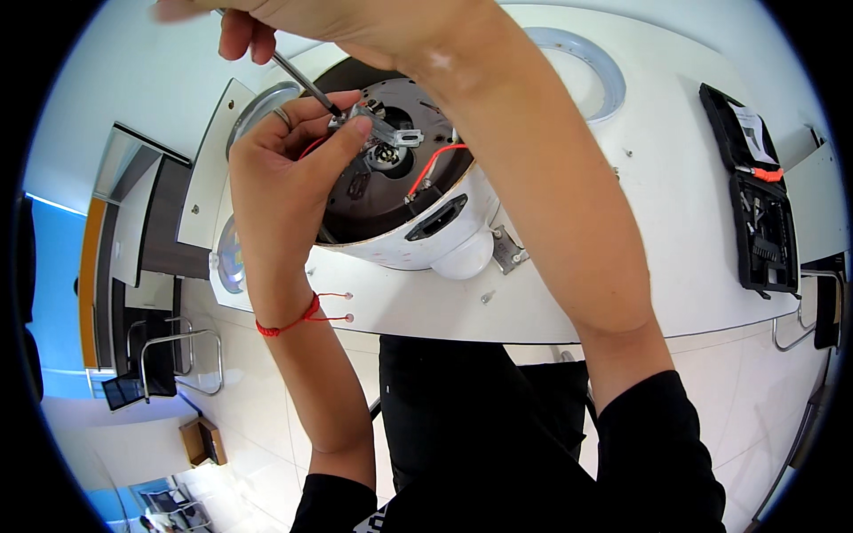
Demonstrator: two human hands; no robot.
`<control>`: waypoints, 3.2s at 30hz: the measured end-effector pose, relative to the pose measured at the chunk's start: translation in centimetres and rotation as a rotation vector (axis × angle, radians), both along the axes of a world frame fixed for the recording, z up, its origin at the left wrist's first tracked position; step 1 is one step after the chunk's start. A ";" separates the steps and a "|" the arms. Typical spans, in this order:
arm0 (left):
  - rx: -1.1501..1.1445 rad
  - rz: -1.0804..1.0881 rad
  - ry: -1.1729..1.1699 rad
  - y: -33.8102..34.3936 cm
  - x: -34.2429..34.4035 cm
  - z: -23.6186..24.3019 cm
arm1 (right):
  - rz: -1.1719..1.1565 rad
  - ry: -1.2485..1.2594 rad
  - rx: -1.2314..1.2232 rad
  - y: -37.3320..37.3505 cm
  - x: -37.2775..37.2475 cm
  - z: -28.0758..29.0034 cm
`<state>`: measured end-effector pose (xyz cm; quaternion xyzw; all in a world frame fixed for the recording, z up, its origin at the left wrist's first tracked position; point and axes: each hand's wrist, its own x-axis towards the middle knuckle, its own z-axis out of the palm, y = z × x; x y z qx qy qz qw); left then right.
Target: The person uses a screwdriver to tighten screws on the internal components of a disassembled appliance. They connect wires to a metal bracket and secure it with screws, working on the exposed interior of the device.
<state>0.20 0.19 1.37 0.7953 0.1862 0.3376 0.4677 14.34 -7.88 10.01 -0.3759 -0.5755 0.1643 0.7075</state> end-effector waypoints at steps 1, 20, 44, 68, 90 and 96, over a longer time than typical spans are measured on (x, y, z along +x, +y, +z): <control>0.002 -0.003 -0.001 0.0 0.0 0.0 | -0.097 -0.014 0.046 0.0 -0.7 -0.4; 0.112 0.017 0.017 -0.3 0.5 -0.2 | -0.237 -0.200 0.036 -1.8 -2.2 0.4; 0.209 -0.074 0.082 0.6 0.2 0.4 | 0.245 0.160 -0.026 -0.3 0.4 5.9; 0.114 -0.072 0.122 1.7 0.9 0.1 | 0.517 0.166 -0.136 2.9 2.3 6.2; 0.088 -0.039 0.137 1.3 0.9 0.5 | -0.027 0.094 -0.056 2.7 -0.8 6.5; 0.077 -0.039 0.124 1.0 0.7 0.8 | 0.396 0.156 -0.170 2.7 0.0 8.5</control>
